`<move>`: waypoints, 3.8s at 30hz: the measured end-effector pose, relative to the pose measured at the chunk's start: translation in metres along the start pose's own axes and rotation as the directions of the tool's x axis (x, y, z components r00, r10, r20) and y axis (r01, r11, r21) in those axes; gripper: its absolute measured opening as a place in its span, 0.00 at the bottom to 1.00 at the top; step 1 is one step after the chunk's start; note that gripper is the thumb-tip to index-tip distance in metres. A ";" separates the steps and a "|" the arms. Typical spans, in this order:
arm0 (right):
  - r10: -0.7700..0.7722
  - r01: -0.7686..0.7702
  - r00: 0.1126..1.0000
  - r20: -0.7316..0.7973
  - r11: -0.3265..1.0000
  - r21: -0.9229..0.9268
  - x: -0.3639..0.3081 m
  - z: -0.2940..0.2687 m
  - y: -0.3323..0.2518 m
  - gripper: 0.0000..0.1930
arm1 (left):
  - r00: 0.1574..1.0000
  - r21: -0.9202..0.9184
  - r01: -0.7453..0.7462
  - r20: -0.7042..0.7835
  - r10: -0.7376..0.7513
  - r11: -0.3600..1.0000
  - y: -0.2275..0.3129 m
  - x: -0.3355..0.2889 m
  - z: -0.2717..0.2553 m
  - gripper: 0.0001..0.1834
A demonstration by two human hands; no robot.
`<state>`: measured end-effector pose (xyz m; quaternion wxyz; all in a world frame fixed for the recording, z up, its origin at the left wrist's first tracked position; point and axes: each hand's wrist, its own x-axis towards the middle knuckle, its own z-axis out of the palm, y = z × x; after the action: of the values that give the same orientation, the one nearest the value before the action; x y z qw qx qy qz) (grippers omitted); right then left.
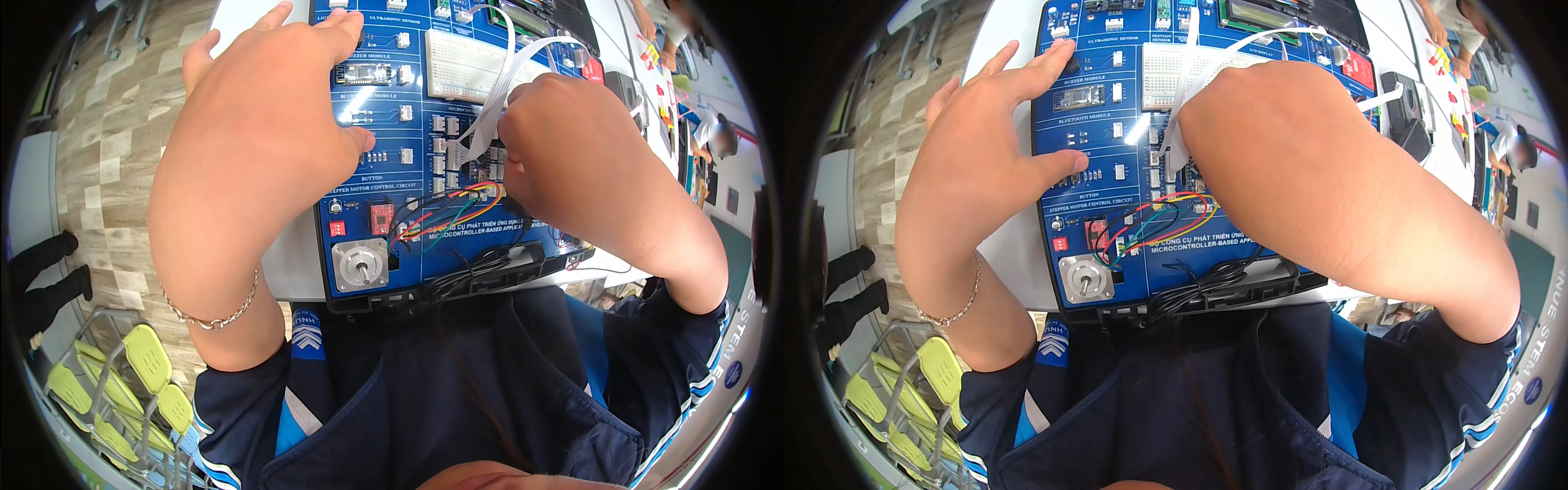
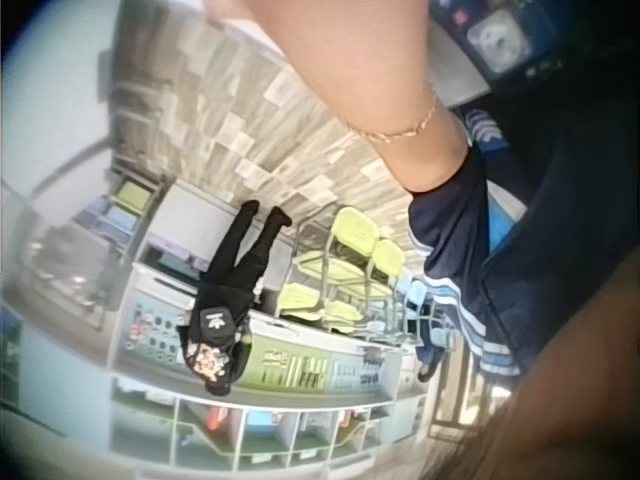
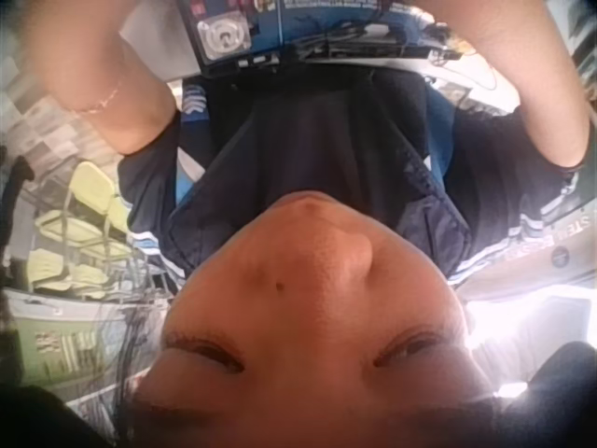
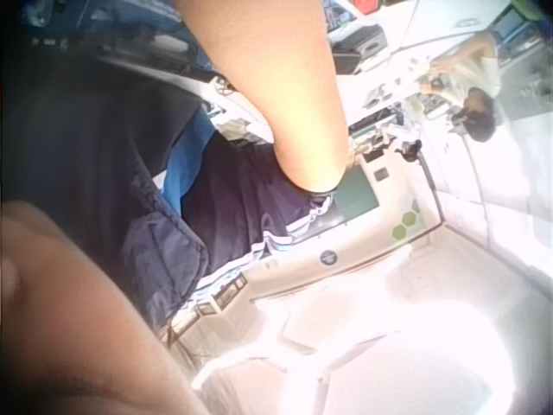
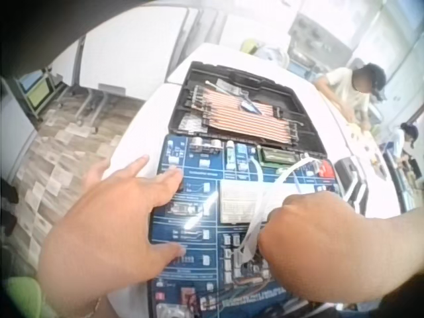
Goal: The person connects white jumper wires to a blue microcontroller development board, inserting and adjusting them into various pin headers and a breadboard area. The person handles multiple wires one at a time, routing them across the board and securing connections.
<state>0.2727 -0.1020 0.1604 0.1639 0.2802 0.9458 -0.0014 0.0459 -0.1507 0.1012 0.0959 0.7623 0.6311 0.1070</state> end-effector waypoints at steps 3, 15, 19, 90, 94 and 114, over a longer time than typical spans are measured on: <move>-0.060 0.071 0.992 -0.109 0.992 0.104 -0.002 0.001 0.004 0.04 | 1.000 -0.011 -0.018 -0.015 0.018 1.000 -0.002 -0.001 0.002 0.44; -0.030 0.037 0.995 -0.095 0.996 0.078 0.000 0.002 0.010 0.02 | 0.988 0.031 -0.116 -0.098 0.118 0.993 -0.019 -0.004 0.012 0.42; 0.042 -0.049 0.989 0.144 0.998 0.046 0.016 -0.006 0.011 0.02 | 0.982 0.041 -0.150 -0.107 0.154 0.988 -0.023 -0.004 0.013 0.42; 0.032 0.278 0.596 -0.802 0.929 0.243 -0.027 0.045 0.117 0.08 | 0.986 -0.087 0.078 0.151 -0.064 0.993 0.000 0.003 -0.016 0.53; -0.032 0.194 0.649 -0.760 0.973 0.125 -0.014 0.040 0.150 0.09 | 0.985 -0.090 0.085 0.161 -0.070 0.992 0.001 0.006 -0.016 0.53; 0.419 0.081 0.659 -0.625 0.787 0.612 -0.046 0.110 0.142 0.07 | 0.979 -0.091 0.111 0.184 -0.092 0.990 0.008 0.007 -0.020 0.54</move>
<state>0.4183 -0.0169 0.0835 -0.3262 0.3849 0.8471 -0.1670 0.0487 -0.1453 0.1229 0.1960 0.7297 0.6518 0.0649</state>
